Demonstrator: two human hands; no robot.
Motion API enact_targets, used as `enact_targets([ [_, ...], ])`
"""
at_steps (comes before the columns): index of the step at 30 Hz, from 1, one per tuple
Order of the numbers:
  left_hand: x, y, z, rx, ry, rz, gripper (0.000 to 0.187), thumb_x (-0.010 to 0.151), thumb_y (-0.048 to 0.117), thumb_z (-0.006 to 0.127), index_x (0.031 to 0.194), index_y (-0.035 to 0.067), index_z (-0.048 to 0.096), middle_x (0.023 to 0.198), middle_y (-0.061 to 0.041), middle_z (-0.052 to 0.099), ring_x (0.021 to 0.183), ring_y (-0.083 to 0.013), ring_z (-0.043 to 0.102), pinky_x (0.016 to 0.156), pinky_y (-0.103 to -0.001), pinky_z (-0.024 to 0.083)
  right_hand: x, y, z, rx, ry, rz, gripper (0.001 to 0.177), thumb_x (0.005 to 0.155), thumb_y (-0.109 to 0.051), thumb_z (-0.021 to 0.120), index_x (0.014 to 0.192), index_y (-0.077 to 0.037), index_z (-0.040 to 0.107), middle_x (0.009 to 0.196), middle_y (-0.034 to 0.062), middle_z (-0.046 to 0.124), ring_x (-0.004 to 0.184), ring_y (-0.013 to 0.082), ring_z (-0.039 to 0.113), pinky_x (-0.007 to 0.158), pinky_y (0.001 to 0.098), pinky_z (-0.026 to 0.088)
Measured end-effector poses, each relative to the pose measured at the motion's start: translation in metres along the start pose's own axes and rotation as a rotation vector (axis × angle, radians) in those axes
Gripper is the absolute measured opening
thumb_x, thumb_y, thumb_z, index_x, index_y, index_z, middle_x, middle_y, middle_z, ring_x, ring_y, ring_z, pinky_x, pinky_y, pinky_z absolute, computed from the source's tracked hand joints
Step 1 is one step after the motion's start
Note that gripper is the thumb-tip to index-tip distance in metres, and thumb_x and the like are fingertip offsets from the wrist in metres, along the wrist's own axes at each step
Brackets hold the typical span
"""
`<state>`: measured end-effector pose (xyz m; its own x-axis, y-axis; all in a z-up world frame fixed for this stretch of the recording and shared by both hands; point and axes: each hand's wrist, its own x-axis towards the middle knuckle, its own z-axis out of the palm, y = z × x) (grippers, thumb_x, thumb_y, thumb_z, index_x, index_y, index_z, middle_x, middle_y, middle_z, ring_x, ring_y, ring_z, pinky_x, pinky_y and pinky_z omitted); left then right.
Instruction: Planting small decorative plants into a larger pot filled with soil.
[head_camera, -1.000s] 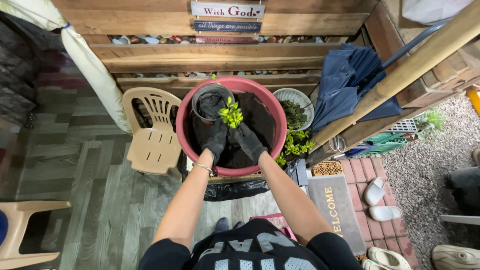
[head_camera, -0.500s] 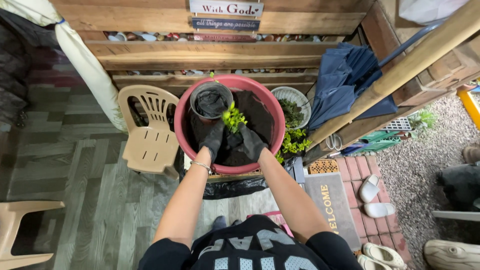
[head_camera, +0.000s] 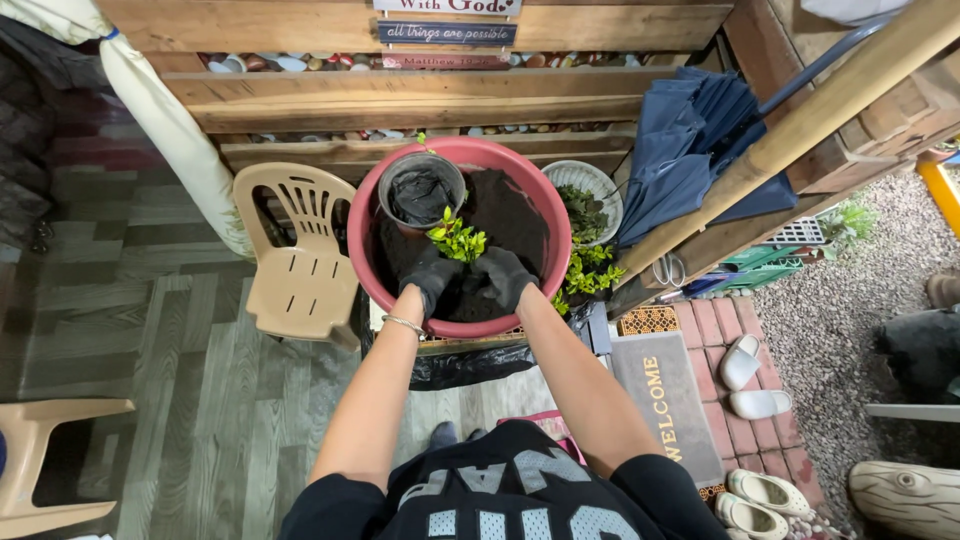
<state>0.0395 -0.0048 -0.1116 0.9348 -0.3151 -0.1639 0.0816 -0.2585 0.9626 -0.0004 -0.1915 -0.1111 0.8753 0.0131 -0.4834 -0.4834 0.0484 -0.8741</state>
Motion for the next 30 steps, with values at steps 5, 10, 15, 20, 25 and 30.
enact_targets([
  [5, 0.0, 0.003, 0.006, 0.192, 0.085, -0.04, 0.051, 0.084, 0.024, 0.069, 0.133, 0.012, 0.063, 0.13, -0.018, 0.068, 0.122, -0.0374, 0.062, 0.101, -0.043, 0.049, -0.001, -0.01, 0.013, -0.251, 0.133, 0.046, 0.028, 0.092, -0.028, 0.067, 0.118, -0.018, 0.064, 0.098, 0.0029, 0.071, 0.078, 0.0202, 0.065, 0.064, 0.0433, 0.054],
  [10, 0.004, -0.001, 0.007, 0.342, 0.133, -0.022, 0.043, 0.089, 0.028, 0.062, 0.13, 0.013, 0.064, 0.131, -0.02, 0.065, 0.123, -0.0417, 0.057, 0.1, -0.047, 0.048, 0.032, 0.018, 0.0, -0.366, 0.187, 0.015, 0.026, 0.09, -0.024, 0.062, 0.114, -0.014, 0.069, 0.089, 0.0136, 0.073, 0.073, 0.0323, 0.071, 0.058, 0.0452, 0.057],
  [15, 0.003, 0.003, 0.005, 0.459, 0.215, -0.053, 0.034, 0.091, 0.023, 0.055, 0.116, 0.011, 0.074, 0.12, -0.022, 0.07, 0.115, -0.0431, 0.064, 0.098, -0.05, 0.052, 0.132, 0.107, -0.042, -1.169, 0.529, -0.384, 0.017, 0.086, -0.021, 0.066, 0.093, -0.01, 0.078, 0.09, 0.0212, 0.076, 0.086, 0.0415, 0.073, 0.076, 0.0504, 0.058],
  [20, -0.012, 0.036, 0.0, 0.404, 0.183, -0.166, 0.033, 0.092, 0.025, 0.057, 0.115, 0.008, 0.072, 0.119, -0.024, 0.069, 0.115, -0.0431, 0.064, 0.097, -0.05, 0.052, 0.004, -0.013, 0.013, -0.673, 0.393, -0.098, 0.027, 0.086, -0.017, 0.056, 0.106, -0.014, 0.073, 0.088, 0.0183, 0.076, 0.076, 0.0362, 0.074, 0.066, 0.0466, 0.062],
  [25, 0.033, -0.037, 0.009, 0.593, 0.189, -0.23, 0.031, 0.093, 0.021, 0.056, 0.115, 0.009, 0.075, 0.122, -0.024, 0.068, 0.116, -0.0433, 0.064, 0.096, -0.05, 0.053, 0.034, 0.012, 0.002, -0.738, 0.334, -0.027, 0.023, 0.094, -0.027, 0.054, 0.104, -0.016, 0.071, 0.093, 0.0149, 0.074, 0.078, 0.0339, 0.072, 0.072, 0.0444, 0.061],
  [30, -0.011, 0.03, -0.001, 0.372, 0.327, -0.089, 0.035, 0.099, 0.033, 0.055, 0.118, 0.009, 0.072, 0.12, -0.023, 0.07, 0.115, -0.0431, 0.065, 0.096, -0.05, 0.051, 0.086, 0.057, -0.03, -1.621, 0.335, -0.429, 0.021, 0.086, -0.02, 0.059, 0.088, -0.014, 0.079, 0.091, 0.0122, 0.076, 0.083, 0.0349, 0.074, 0.074, 0.0485, 0.06],
])
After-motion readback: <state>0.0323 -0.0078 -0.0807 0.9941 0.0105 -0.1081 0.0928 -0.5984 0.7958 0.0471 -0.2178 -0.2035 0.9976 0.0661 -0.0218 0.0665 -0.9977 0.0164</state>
